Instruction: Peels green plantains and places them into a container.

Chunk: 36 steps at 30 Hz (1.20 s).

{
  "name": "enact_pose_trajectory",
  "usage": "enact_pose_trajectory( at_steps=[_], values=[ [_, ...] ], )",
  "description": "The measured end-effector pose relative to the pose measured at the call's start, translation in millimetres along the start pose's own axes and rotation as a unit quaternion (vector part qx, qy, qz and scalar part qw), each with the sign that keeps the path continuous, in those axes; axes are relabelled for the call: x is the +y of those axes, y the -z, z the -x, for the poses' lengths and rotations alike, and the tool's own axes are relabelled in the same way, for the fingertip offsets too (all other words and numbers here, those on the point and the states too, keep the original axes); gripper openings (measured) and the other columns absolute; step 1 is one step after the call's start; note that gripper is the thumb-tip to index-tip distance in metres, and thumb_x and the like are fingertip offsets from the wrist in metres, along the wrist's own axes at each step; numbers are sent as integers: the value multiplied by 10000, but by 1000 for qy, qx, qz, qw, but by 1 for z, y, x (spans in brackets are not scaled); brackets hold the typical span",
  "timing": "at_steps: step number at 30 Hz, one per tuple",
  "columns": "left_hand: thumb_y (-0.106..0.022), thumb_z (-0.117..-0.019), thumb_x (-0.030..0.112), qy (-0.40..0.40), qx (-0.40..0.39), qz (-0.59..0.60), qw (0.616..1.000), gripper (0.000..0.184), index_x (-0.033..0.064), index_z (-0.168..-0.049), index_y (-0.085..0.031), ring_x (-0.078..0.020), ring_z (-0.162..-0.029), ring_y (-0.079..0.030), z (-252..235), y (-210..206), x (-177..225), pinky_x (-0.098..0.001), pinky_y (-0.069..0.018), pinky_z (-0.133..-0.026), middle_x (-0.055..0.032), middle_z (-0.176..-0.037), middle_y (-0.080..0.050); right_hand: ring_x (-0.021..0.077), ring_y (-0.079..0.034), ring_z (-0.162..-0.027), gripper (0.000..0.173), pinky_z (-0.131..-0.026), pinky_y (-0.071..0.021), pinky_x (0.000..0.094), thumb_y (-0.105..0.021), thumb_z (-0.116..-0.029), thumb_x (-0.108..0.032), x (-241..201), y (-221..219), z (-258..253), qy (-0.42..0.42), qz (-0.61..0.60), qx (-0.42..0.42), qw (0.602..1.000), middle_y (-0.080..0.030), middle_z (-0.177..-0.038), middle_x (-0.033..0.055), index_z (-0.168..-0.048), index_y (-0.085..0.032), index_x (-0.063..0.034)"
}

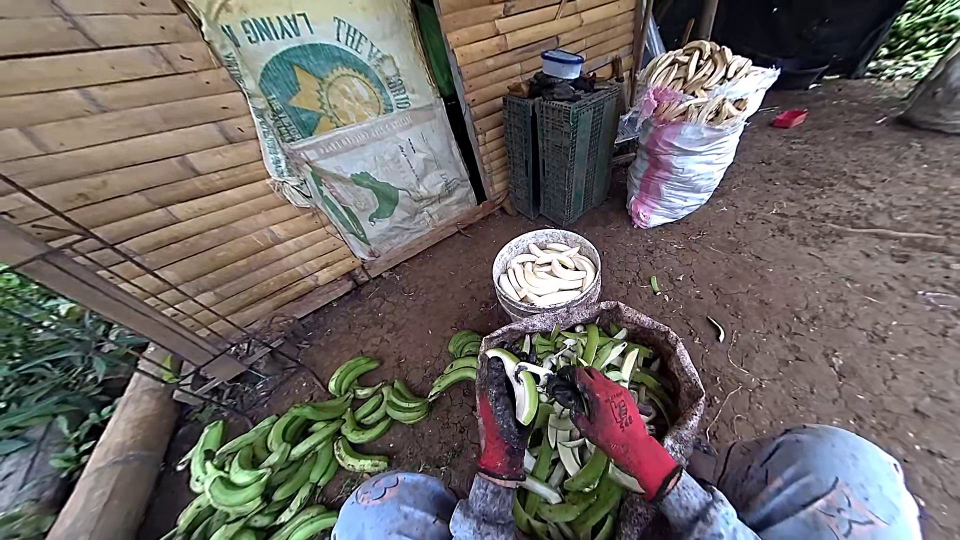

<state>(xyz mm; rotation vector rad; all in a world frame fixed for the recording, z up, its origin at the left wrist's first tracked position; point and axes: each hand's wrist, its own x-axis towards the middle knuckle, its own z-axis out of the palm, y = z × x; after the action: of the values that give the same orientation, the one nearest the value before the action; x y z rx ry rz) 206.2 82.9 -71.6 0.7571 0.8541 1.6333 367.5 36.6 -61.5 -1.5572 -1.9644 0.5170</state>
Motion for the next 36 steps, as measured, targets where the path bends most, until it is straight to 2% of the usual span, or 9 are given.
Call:
enact_pose_trajectory(
  at_steps=[6,11,13,15,19,22,30,33,36],
  values=[
    [-338,-1104,121,-27,-12,-382,924,408,-135,-1387,-481,-208,-1234,-565,13,-5,20,-313,-424,-1089,-270,-1346,-567,441,-683,-1039,418,-836,-558,561,-697,-869,-190,17,-10,-2,51,22,73,996,-690,-1134,250,-1267,-695,-61],
    [-391,-1096,129,28,-196,-469,861,445,-109,-1470,-431,-233,-1352,-522,38,-11,28,-338,-364,-1166,-261,-1440,-539,378,-645,-1168,374,-993,-495,545,-546,-1020,-214,33,20,-32,-126,-8,-30,992,-658,-1247,218,-1358,-615,-69],
    [-305,-1116,191,35,-139,-359,922,440,-26,-1471,-446,-147,-852,-681,29,-14,18,-299,-588,-753,-134,-1075,-680,371,-650,-1164,393,-1008,-492,536,-547,-1011,-207,37,21,-30,-129,-33,10,991,-665,-1244,222,-1364,-611,-45],
    [-230,-1131,294,66,-58,-172,981,432,28,-1348,-493,-167,-545,-623,13,-13,15,-326,-563,-464,-80,-785,-633,331,-692,-1058,368,-923,-549,497,-609,-961,-235,34,10,-18,-23,-61,98,993,-703,-1153,184,-1271,-678,-50],
    [-92,-1093,410,149,-2,238,960,605,110,-869,-567,-78,-516,-627,-6,7,10,-210,-540,-476,10,-629,-620,322,-718,-999,371,-822,-585,489,-675,-909,-382,28,-11,2,202,-34,116,972,-738,-1078,141,-1162,-739,-118],
    [-101,-1078,500,195,-23,328,924,665,90,-805,-547,-115,-496,-634,-3,9,6,-230,-543,-462,-19,-599,-612,340,-715,-1012,350,-840,-583,498,-655,-902,-390,29,-17,-2,240,28,119,963,-741,-1058,132,-1150,-747,-160],
    [-330,-1104,160,-28,-40,-172,984,346,-30,-1275,-563,-106,-815,-640,5,0,13,-254,-561,-782,-70,-963,-648,402,-707,-1009,374,-844,-574,537,-685,-853,-255,16,-17,-9,176,17,129,976,-728,-1062,185,-1193,-739,-108],
    [-351,-1097,182,-32,-87,-253,963,384,-43,-1328,-561,-121,-968,-646,7,9,10,-279,-545,-886,-115,-1123,-664,405,-691,-1047,374,-877,-564,534,-674,-895,-247,15,-19,-11,113,7,98,989,-712,-1100,199,-1240,-716,-107],
    [-347,-1107,187,24,-85,-287,954,374,-49,-1247,-602,-72,-859,-641,22,-5,15,-248,-547,-814,-78,-1010,-671,422,-669,-1100,427,-909,-537,555,-629,-919,-154,20,-7,-22,-39,-22,46,998,-669,-1214,251,-1331,-649,-44]
  ],
)
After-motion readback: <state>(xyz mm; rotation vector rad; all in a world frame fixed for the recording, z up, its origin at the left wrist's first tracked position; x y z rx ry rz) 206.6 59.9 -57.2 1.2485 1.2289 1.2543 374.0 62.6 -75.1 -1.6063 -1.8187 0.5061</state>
